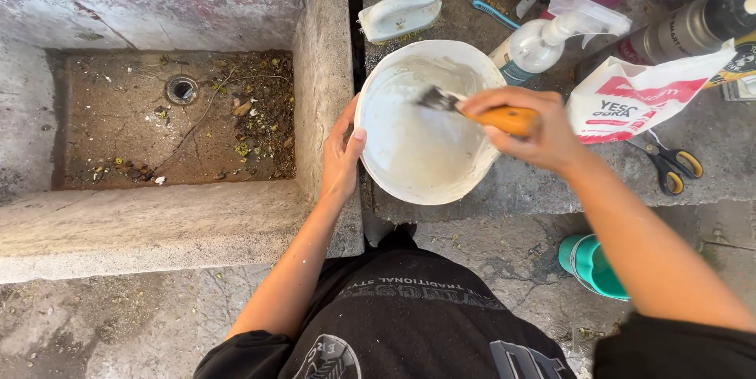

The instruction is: Mixing plaster powder with water in a bucket using a putty knife.

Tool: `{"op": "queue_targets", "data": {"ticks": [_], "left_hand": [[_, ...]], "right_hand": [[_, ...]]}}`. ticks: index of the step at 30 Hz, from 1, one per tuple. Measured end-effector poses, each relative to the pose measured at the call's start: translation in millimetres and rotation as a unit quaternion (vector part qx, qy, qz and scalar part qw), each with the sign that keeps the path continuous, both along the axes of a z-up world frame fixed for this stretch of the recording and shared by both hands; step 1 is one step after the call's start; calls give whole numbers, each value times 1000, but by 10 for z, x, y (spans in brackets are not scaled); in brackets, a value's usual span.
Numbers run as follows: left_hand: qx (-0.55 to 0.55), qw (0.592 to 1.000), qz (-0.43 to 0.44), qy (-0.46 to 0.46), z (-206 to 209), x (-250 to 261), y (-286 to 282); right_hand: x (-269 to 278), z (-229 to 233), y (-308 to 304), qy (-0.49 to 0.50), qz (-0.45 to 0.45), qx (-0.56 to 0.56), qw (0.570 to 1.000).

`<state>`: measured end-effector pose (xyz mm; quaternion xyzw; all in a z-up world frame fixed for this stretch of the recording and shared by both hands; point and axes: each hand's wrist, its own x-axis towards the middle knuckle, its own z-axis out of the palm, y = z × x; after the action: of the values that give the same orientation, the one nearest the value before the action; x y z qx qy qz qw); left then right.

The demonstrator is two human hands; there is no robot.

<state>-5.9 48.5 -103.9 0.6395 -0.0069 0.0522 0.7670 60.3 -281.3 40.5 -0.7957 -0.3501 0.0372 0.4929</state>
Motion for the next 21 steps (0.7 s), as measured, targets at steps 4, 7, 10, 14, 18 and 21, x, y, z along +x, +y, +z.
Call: {"op": "queue_targets", "data": {"ticks": [4, 7, 10, 14, 18, 21], "left_hand": [[-14, 1000, 3, -1, 28, -9, -21], [-28, 1000, 6, -5, 36, -55, -36], [-34, 999, 15, -7, 77, -48, -35], [-51, 998, 24, -9, 117, -95, -76], [-57, 998, 29, -6, 156, -81, -75], [-58, 998, 31, -2, 144, -64, -99]], "right_hand": [[28, -22, 398, -56, 15, 29, 998], [-48, -191, 359, -81, 1, 10, 997], [-165, -339, 243, -93, -50, -8, 994], [-536, -529, 116, -90, -134, -22, 987], [-903, -741, 113, -80, -198, -28, 976], [-1166, -511, 399, -74, -237, -49, 967]]}}
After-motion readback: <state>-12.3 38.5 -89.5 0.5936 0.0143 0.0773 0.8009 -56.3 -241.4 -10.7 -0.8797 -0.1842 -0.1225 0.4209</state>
